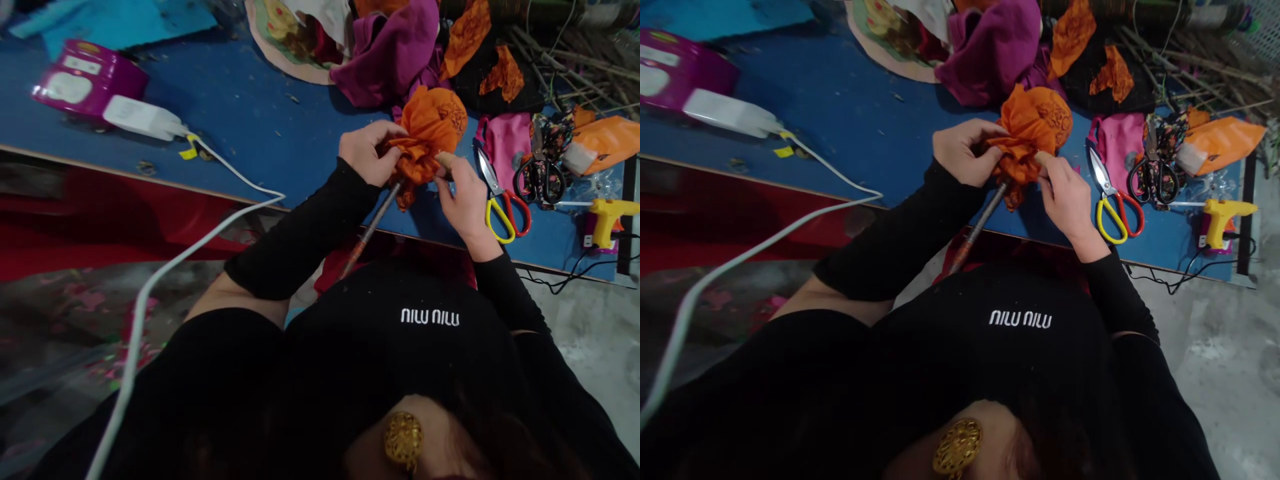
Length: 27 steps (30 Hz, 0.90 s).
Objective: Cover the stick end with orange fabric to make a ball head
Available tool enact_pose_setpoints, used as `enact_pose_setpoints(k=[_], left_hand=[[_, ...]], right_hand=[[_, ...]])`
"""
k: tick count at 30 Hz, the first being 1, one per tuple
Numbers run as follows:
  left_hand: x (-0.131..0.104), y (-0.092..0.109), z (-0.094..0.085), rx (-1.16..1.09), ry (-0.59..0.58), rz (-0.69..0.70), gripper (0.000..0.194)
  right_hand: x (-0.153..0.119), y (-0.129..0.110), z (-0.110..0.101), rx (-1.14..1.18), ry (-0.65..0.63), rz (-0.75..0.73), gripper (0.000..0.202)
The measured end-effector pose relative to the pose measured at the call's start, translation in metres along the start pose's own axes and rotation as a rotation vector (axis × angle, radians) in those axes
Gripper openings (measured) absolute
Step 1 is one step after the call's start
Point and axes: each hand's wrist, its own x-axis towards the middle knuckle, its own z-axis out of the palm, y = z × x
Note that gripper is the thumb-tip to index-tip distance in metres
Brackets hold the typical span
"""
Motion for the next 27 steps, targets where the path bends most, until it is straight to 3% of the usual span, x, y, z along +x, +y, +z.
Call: enact_pose_setpoints(k=[6,11,16,18,21,24,27], left_hand=[[-0.007,0.001,-0.003,0.056,-0.042,-0.015,0.025],[-0.002,0.009,-0.001,0.063,-0.05,-0.029,0.02],[0.004,0.032,0.005,0.274,-0.026,-0.146,0.048],[0.003,0.037,0.009,0.361,-0.034,-0.173,0.042],[-0.002,0.031,0.013,0.37,-0.034,-0.119,0.028],[-0.008,0.018,0.012,0.275,0.018,-0.014,0.037],[-0.012,0.012,0.008,0.246,-0.007,0.034,0.035]], right_hand=[[-0.006,0.007,-0.005,-0.213,-0.059,-0.081,0.032],[-0.002,0.007,-0.001,-0.219,-0.119,-0.124,0.022],[-0.001,0.001,0.005,-0.21,-0.174,-0.155,0.018],[-0.002,0.001,0.007,-0.228,-0.184,-0.17,0.017],[-0.005,0.002,0.009,-0.258,-0.168,-0.17,0.017],[-0.009,0.003,0.008,-0.268,-0.132,-0.107,0.021],[-0.006,-0.002,0.004,-0.232,-0.068,-0.03,0.033]])
